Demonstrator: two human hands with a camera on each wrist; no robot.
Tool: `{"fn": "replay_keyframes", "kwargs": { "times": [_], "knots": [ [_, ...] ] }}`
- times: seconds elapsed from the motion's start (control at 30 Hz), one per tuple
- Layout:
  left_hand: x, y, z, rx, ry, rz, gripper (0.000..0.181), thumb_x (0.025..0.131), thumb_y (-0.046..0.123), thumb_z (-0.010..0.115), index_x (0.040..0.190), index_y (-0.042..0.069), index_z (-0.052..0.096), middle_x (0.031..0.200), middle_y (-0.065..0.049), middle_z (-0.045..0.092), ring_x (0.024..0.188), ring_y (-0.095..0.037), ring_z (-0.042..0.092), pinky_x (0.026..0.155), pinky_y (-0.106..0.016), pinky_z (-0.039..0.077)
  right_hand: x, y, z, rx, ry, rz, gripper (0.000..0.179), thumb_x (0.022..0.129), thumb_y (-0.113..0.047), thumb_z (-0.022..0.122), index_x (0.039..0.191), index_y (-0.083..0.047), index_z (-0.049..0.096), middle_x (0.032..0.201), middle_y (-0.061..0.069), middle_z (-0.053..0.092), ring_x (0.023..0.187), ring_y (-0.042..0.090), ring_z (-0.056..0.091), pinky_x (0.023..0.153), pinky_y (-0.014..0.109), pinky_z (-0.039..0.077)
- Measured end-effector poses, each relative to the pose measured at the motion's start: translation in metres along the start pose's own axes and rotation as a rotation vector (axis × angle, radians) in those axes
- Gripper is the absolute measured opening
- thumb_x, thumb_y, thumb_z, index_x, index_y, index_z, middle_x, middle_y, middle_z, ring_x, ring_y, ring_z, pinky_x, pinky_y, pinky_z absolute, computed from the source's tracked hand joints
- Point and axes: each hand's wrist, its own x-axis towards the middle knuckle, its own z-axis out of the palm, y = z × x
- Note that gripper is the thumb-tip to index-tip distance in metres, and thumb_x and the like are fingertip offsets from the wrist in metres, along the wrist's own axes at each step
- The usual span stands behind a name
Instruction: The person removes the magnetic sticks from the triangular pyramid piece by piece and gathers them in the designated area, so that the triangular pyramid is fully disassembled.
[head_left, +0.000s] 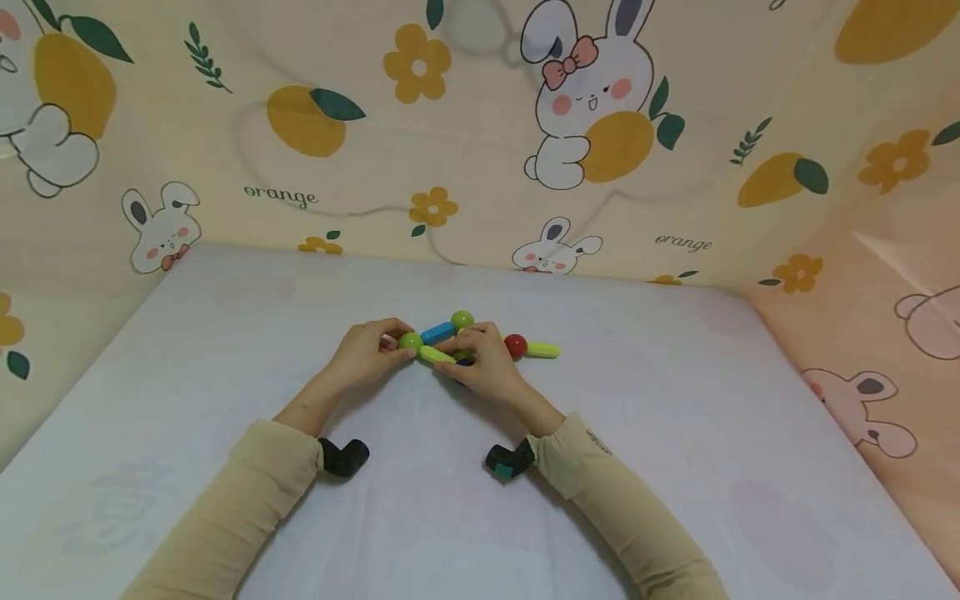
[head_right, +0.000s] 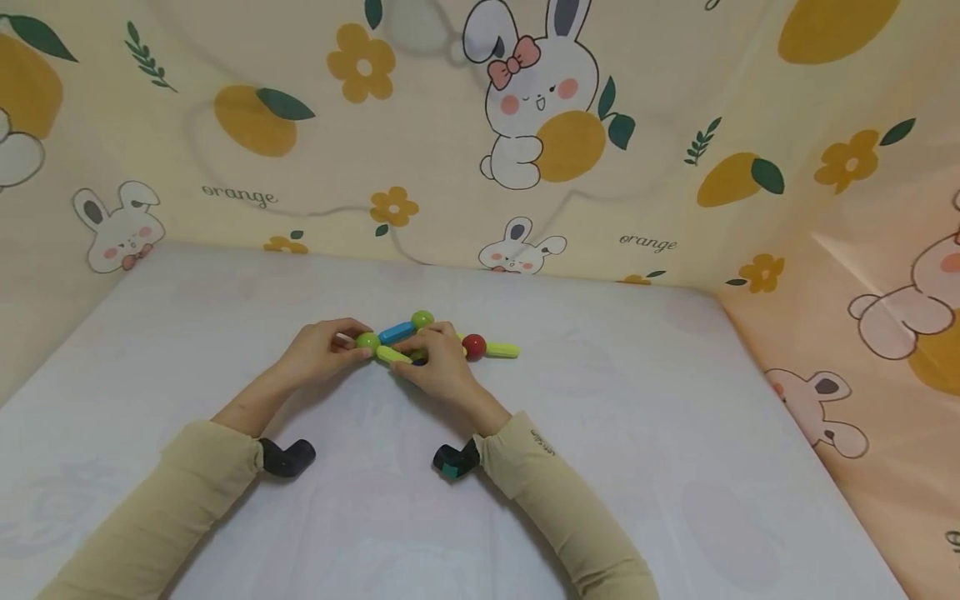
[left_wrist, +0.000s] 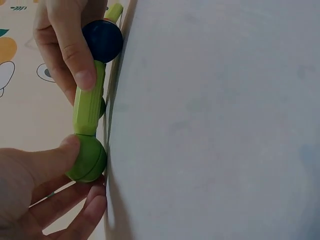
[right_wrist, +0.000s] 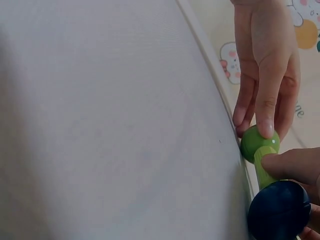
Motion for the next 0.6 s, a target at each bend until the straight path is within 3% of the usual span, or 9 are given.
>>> {"fn": "replay_keyframes", "kwargs": {
  "times": [0.4, 0.6],
  "knots": [
    [0.0009, 0.0081, 0.0000, 0.061, 0.005, -0.033, 0.032, 0.092, 0.019, 0.065, 0.118, 0.001, 0.062, 0.110, -0.019, 0.067, 0.099, -0.032, 0.063, 0.087, -0.045, 0.050, -0.0013, 0.0007, -0.0014, -0.008, 0.007, -0.009, 0.023, 0.082, -0.018, 0.077, 0.104, -0.012, 0.076, 0.088, 0.003, 0.064, 0.114, 0.024, 0.042, 0.092, 0.039, 0.039],
    [0.0011, 0.0086, 0.0027, 0.032, 0.016, -0.024, 0.031, 0.091, 0.016, 0.066, 0.116, -0.001, 0.063, 0.108, -0.020, 0.067, 0.097, -0.033, 0.064, 0.085, -0.044, 0.051, -0.0040, 0.0026, -0.0032, -0.021, -0.002, -0.025, 0.024, 0.081, -0.018, 0.078, 0.104, -0.010, 0.076, 0.087, 0.003, 0.065, 0.113, 0.024, 0.044, 0.093, 0.039, 0.039]
  ]
}}
